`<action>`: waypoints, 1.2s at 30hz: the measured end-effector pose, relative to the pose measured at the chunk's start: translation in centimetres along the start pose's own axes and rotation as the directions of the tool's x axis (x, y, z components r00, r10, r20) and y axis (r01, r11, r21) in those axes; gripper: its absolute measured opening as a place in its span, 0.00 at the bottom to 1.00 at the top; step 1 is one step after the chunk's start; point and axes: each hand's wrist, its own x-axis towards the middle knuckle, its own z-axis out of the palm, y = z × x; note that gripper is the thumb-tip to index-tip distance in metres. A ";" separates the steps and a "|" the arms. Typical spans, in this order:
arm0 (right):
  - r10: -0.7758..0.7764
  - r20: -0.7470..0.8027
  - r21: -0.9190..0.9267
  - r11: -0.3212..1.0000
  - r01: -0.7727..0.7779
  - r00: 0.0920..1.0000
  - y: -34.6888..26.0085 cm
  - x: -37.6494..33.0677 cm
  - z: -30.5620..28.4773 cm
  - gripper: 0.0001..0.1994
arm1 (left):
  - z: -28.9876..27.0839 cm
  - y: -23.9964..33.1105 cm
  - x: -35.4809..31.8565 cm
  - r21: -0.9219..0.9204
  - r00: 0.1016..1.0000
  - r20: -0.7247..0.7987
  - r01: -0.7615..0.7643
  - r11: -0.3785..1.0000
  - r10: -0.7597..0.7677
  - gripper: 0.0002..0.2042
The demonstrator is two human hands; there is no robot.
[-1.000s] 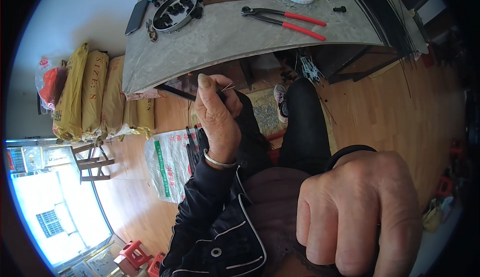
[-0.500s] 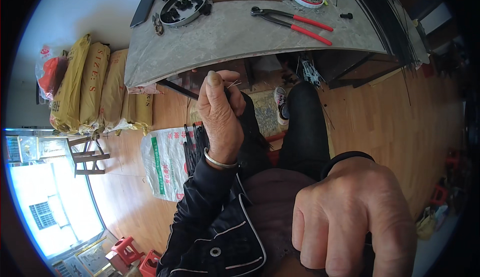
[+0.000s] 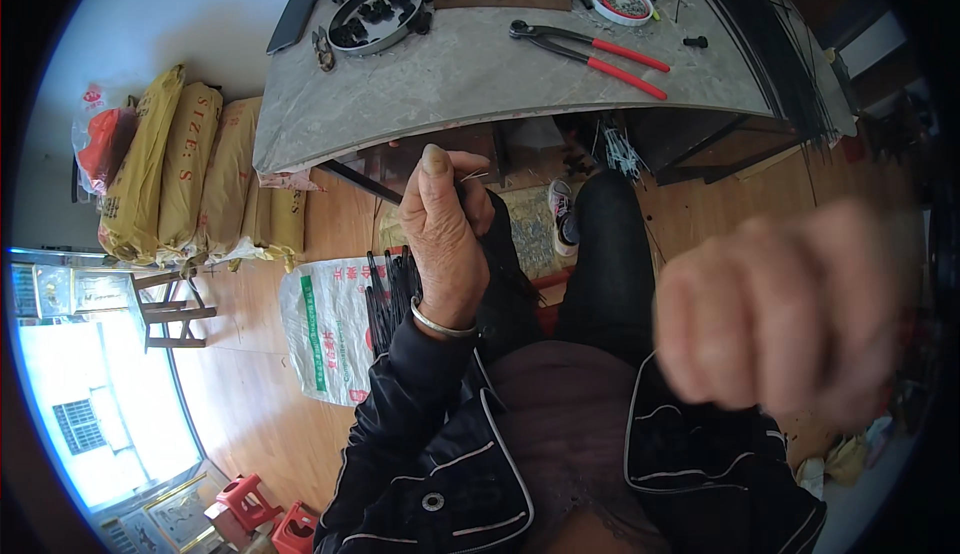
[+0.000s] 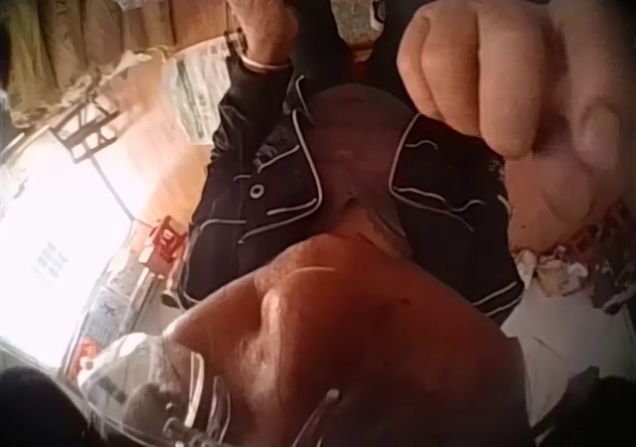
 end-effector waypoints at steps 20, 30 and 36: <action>-0.305 0.120 -0.112 0.941 0.318 0.945 -0.7 -3.1 -1.1 0.12 | -0.2 -0.5 0.7 0.071 0.999 0.032 0.034 0.997 -0.036 0.23; 0.097 0.277 -0.353 0.936 0.007 0.956 -3.3 -1.0 -2.7 0.07 | -0.1 -0.6 0.8 0.010 0.998 0.008 0.059 0.998 -0.059 0.22; 0.056 0.143 -0.396 0.918 0.006 0.988 -0.3 -0.9 -0.2 0.05 | -0.3 -1.0 0.5 0.002 0.999 0.003 0.050 0.999 -0.050 0.22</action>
